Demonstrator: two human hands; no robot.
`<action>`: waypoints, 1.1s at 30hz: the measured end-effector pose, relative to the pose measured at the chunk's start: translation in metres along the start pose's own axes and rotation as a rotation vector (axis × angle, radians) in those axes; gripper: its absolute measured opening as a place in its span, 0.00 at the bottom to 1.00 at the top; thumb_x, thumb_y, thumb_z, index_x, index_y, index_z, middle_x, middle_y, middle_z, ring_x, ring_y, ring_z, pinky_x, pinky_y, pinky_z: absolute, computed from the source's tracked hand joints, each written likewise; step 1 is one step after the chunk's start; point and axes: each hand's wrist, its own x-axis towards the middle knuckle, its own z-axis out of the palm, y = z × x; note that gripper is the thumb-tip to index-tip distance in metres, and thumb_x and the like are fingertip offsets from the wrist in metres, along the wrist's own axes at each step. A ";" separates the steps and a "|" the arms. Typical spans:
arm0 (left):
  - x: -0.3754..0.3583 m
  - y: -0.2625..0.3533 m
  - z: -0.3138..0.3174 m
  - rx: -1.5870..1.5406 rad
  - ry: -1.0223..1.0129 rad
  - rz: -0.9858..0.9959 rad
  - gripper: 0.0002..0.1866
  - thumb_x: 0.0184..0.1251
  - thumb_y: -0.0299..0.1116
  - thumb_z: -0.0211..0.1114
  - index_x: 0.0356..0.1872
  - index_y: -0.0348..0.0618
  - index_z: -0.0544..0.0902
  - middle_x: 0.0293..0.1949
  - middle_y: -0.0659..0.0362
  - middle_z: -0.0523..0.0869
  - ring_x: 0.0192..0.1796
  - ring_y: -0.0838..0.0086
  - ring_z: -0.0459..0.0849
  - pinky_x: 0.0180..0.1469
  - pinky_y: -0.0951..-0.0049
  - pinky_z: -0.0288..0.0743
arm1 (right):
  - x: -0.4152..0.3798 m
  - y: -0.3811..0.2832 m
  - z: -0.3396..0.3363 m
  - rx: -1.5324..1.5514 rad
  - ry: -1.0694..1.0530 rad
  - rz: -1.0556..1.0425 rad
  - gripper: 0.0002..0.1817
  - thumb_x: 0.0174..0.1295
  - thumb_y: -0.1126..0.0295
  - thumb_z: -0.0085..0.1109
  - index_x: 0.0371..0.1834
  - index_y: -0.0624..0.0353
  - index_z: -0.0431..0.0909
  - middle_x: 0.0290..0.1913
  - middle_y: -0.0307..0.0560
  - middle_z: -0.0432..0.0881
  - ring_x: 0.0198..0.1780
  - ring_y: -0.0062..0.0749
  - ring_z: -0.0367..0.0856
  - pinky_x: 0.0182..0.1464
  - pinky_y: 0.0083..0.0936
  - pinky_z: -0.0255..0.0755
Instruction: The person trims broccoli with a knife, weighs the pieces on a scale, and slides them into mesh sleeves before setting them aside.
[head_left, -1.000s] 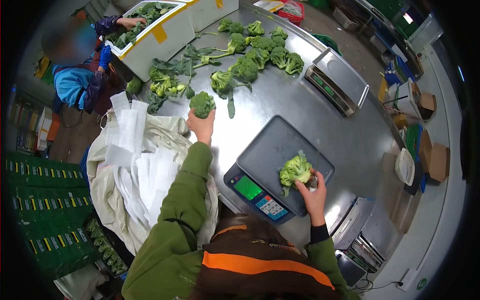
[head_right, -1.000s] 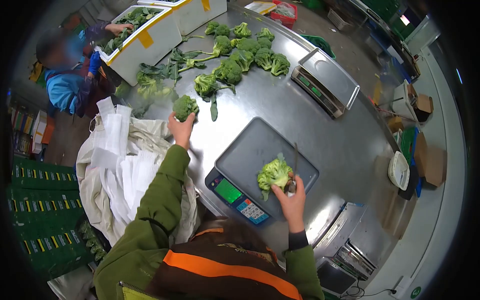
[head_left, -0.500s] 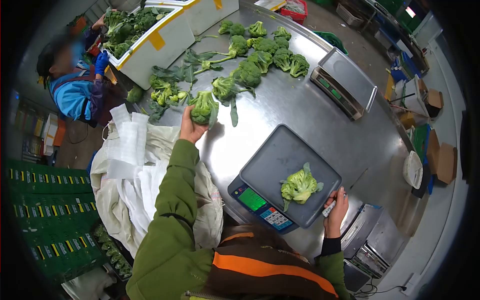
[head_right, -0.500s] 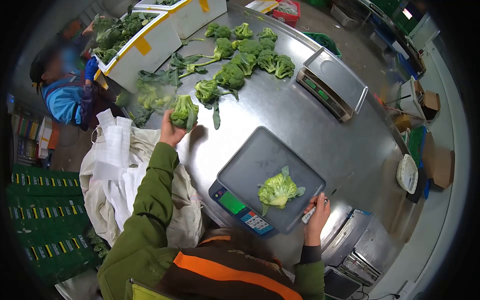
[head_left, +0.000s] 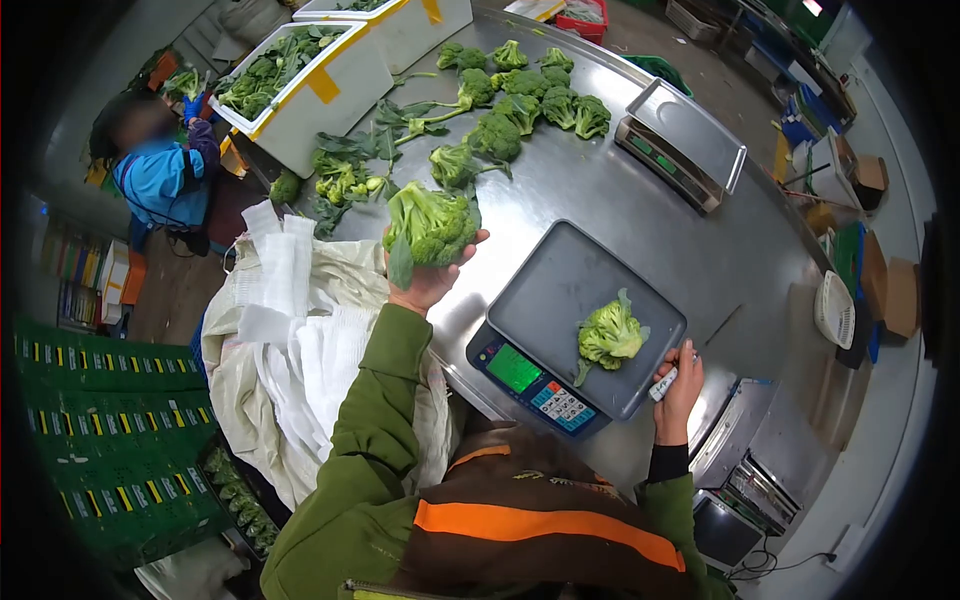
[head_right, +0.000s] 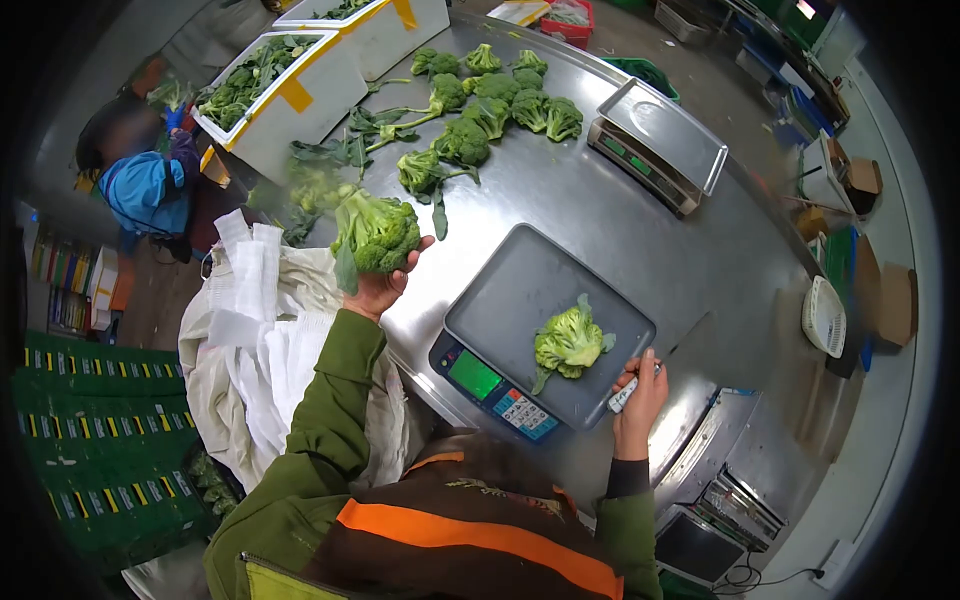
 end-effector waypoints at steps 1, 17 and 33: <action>-0.002 -0.004 -0.002 -0.048 -0.016 -0.024 0.49 0.64 0.63 0.58 0.76 0.40 0.53 0.71 0.23 0.51 0.65 0.34 0.72 0.55 0.47 0.83 | -0.001 0.002 -0.001 -0.001 0.008 0.000 0.14 0.74 0.57 0.54 0.34 0.54 0.71 0.27 0.35 0.74 0.22 0.14 0.71 0.22 0.14 0.68; -0.035 -0.066 0.097 1.224 0.211 0.370 0.52 0.46 0.33 0.80 0.73 0.40 0.58 0.73 0.49 0.65 0.71 0.60 0.69 0.73 0.59 0.63 | -0.079 -0.057 0.121 0.297 -0.929 0.462 0.20 0.74 0.57 0.53 0.58 0.62 0.70 0.42 0.49 0.82 0.23 0.13 0.70 0.22 0.13 0.66; -0.112 -0.060 0.121 1.241 0.642 0.604 0.43 0.54 0.23 0.74 0.71 0.36 0.62 0.60 0.54 0.78 0.61 0.69 0.78 0.64 0.68 0.72 | -0.075 -0.026 0.200 -0.407 -0.954 -0.044 0.16 0.71 0.62 0.55 0.56 0.57 0.79 0.32 0.36 0.78 0.27 0.18 0.74 0.30 0.19 0.69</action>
